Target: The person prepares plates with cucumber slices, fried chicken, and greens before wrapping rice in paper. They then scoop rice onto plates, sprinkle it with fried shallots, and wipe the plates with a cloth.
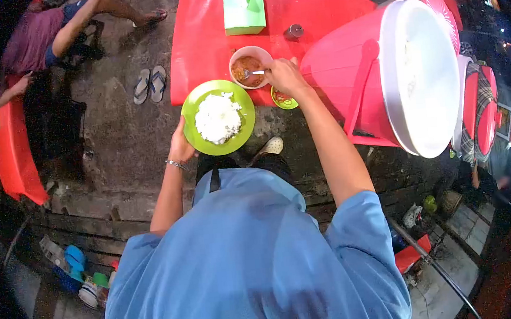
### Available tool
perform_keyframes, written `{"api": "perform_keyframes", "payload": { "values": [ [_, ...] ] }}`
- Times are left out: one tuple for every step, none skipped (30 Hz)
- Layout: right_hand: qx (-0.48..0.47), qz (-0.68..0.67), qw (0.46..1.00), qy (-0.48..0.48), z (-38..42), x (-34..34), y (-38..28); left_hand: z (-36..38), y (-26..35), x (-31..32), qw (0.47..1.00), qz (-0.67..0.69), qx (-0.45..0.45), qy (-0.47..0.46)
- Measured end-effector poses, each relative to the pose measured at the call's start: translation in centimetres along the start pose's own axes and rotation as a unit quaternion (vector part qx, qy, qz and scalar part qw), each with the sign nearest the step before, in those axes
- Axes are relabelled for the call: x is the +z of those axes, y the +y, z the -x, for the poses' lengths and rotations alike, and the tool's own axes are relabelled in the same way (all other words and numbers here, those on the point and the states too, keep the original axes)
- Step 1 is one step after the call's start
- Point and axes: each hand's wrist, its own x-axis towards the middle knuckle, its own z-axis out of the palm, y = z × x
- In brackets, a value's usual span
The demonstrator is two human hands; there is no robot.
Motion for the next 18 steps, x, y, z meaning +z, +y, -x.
{"api": "perform_keyframes", "payload": {
  "values": [
    [0.023, -0.045, 0.999, -0.014, 0.3, -0.1, 0.3, 0.3, 0.2, 0.3, 1.0, 0.018, 0.013, -0.01],
    [0.023, -0.047, 0.999, -0.009, 0.8, -0.7, 0.0, 0.5, 0.5, 0.7, 1.0, 0.014, 0.014, -0.013],
    [0.014, -0.055, 0.998, 0.026, 1.6, -1.3, -0.3, 0.7, 0.7, 1.1, 1.0, 0.013, 0.022, -0.009],
    [0.005, -0.062, 0.996, 0.06, 2.4, -1.7, -0.7, 0.9, 0.8, 1.4, 0.999, 0.014, 0.03, -0.004],
    [0.004, -0.062, 0.996, 0.058, 3.2, -2.1, -1.5, 0.8, 0.8, 1.0, 0.999, 0.015, 0.03, -0.002],
    [0.007, -0.037, 0.996, 0.075, 4.1, -2.4, -2.3, 0.5, 0.8, 0.4, 0.999, 0.02, 0.026, -0.017],
    [0.008, -0.011, 0.996, 0.092, 5.1, -2.7, -3.2, 0.2, 0.7, -0.2, 0.999, 0.027, 0.024, -0.031],
    [-0.002, -0.006, 0.993, 0.117, 6.3, -2.8, -5.1, 0.1, 0.8, 0.1, 0.999, 0.017, 0.026, -0.021],
    [-0.034, 0.052, 0.991, 0.115, 7.1, -1.5, -6.0, 0.1, 0.6, -0.1, 0.999, 0.021, 0.03, -0.018],
    [-0.074, 0.079, 0.986, 0.126, 7.9, -0.2, -7.0, -0.1, 0.6, -0.1, 0.999, 0.029, 0.024, -0.033],
    [-0.112, 0.106, 0.979, 0.137, 8.6, 0.4, -8.3, -0.2, 0.6, -0.2, 0.998, 0.035, 0.018, -0.049],
    [-0.111, 0.138, 0.975, 0.136, 8.9, 0.5, -9.1, -0.3, 0.6, -0.2, 0.999, 0.028, 0.017, -0.038],
    [-0.114, 0.138, 0.974, 0.136, 8.4, 0.1, -9.3, -0.3, 0.6, -0.2, 0.999, 0.029, 0.019, -0.037],
    [-0.062, 0.178, 0.969, 0.161, 7.7, -0.5, -9.2, -0.1, 0.6, 0.1, 0.999, 0.028, 0.014, -0.029],
    [-0.008, 0.217, 0.959, 0.185, 6.9, -0.8, -9.0, 0.0, 0.7, 0.0, 0.999, 0.025, 0.008, -0.02],
    [0.008, 0.219, 0.953, 0.207, 5.7, -0.9, -8.2, -0.4, 0.5, -0.5, 1.0, 0.026, 0.011, -0.014],
    [0.009, 0.217, 0.954, 0.208, 4.2, -0.4, -7.0, -0.2, 0.6, -0.4, 1.0, 0.024, 0.011, -0.013],
    [0.014, 0.22, 0.958, 0.186, 2.6, 0.7, -5.4, 0.2, 0.7, -0.1, 1.0, 0.025, 0.007, -0.005]
  ]
}}
